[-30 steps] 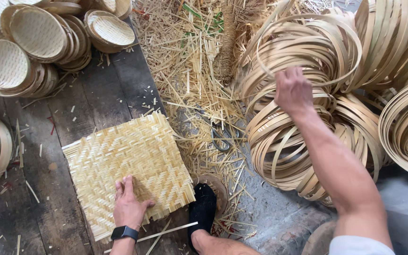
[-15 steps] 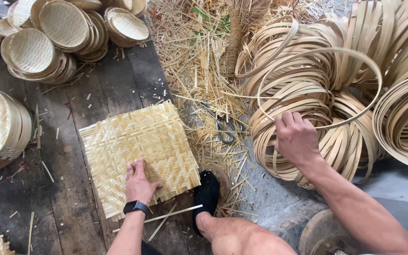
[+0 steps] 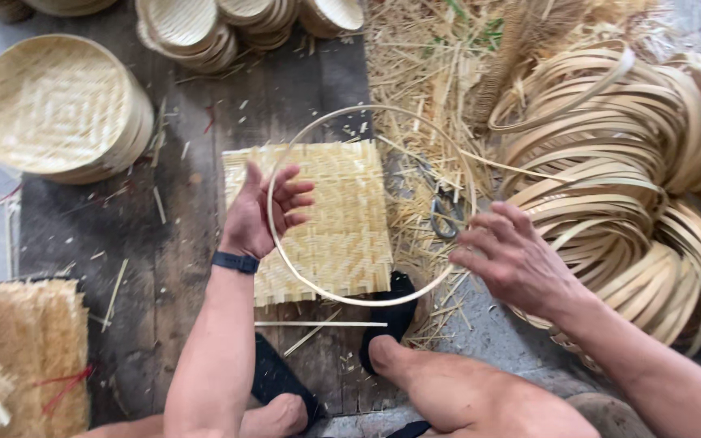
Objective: The person weaves a bamboo mat, fits it into a circular hoop, and trims the excess material using shears and a knife to construct a steamer basket lid.
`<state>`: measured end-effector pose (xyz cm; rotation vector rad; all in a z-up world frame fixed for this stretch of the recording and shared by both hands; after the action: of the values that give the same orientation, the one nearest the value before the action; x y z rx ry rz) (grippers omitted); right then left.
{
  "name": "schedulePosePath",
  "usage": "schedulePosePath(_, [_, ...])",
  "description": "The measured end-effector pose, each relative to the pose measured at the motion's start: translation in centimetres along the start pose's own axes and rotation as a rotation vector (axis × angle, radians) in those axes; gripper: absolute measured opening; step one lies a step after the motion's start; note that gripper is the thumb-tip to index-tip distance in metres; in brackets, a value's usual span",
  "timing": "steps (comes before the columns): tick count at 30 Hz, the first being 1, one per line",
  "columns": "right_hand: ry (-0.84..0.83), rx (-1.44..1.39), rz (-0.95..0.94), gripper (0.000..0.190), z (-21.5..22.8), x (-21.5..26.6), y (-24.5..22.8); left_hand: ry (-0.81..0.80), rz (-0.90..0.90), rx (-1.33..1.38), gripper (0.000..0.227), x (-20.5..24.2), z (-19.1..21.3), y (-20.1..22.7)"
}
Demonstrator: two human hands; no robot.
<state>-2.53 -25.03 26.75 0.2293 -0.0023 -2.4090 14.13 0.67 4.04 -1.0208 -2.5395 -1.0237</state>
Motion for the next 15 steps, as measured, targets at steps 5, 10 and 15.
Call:
schedulePosePath(5, [0.096, -0.145, -0.135, 0.054, -1.3, -3.3, 3.1, -0.02, -0.117, 0.048, 0.052, 2.8, 0.3, 2.5])
schedulePosePath(10, [0.097, -1.041, -0.826, 0.056, -7.6, -5.6, 10.3, 0.068, -0.179, 0.122, 0.049, 4.1, 1.3, 1.4])
schedulePosePath(15, [0.305, -1.415, -0.8, 0.036, -10.9, -7.5, 10.2, 0.147, -0.277, 0.35, 0.042, 4.2, 3.4, 0.8])
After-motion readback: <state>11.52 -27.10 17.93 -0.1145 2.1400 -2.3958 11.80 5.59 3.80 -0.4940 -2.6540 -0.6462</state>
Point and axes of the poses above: each hand's wrist, its own x-axis away from the middle knuckle, its own z-axis out of the back of the hand, y = z × x, the point moved 8 cm from there along -x, towards the middle knuckle, and after that the axes turned 2 degrees about z, right-handed, at the moved point
